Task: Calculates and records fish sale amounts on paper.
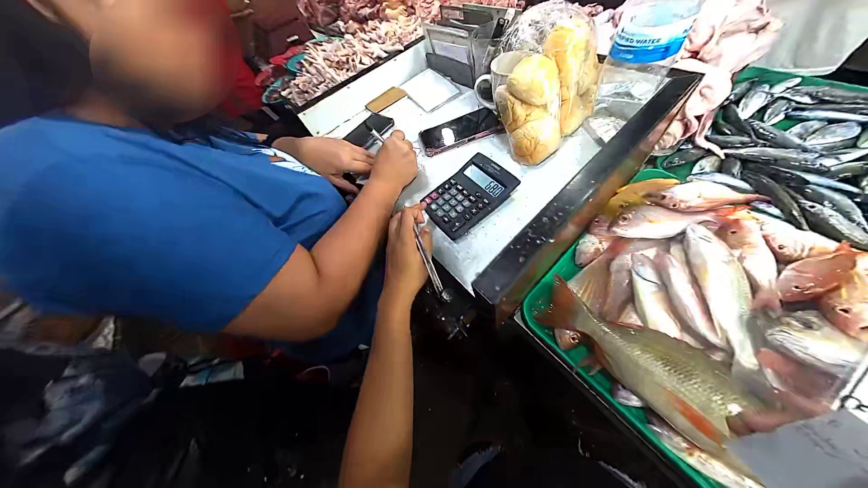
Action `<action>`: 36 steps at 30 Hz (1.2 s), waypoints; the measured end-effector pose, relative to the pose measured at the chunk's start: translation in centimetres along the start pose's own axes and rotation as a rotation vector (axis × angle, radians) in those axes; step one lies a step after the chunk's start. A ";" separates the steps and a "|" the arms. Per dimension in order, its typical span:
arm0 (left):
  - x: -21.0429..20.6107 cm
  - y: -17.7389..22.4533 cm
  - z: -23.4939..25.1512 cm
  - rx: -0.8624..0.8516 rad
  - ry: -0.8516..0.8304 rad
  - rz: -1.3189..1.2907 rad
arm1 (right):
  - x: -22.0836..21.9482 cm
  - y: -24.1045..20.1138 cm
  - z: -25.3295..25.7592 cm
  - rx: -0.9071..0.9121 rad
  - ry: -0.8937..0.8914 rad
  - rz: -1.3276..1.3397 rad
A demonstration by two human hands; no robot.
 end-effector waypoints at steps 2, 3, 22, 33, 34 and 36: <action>-0.6 -0.9 0.1 0.002 0.005 -0.043 | -2.6 0.3 2.1 0.072 0.026 0.021; -0.7 -1.2 0.2 0.004 0.010 -0.063 | -4.5 0.1 3.3 0.100 0.067 0.029; -1.3 -1.0 1.0 -0.092 0.032 -0.244 | -16.3 3.0 19.1 0.375 0.217 0.243; -2.1 -2.3 -0.4 -0.249 0.123 -0.348 | -10.7 1.0 26.9 0.332 0.245 -0.067; -2.1 -2.3 -0.4 -0.251 0.124 -0.349 | -10.2 0.8 27.5 0.324 0.255 -0.075; -2.1 -2.5 -0.5 -0.259 0.132 -0.358 | -9.4 0.6 28.4 0.298 0.255 -0.072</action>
Point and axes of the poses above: each hand's wrist, its own z-axis towards the middle knuckle, its own x-axis out of the back of the hand, y = z × x, the point moved 2 cm from there along z, towards the middle knuckle, and after that the axes turned 2 degrees about -y, right-handed, at the moved point
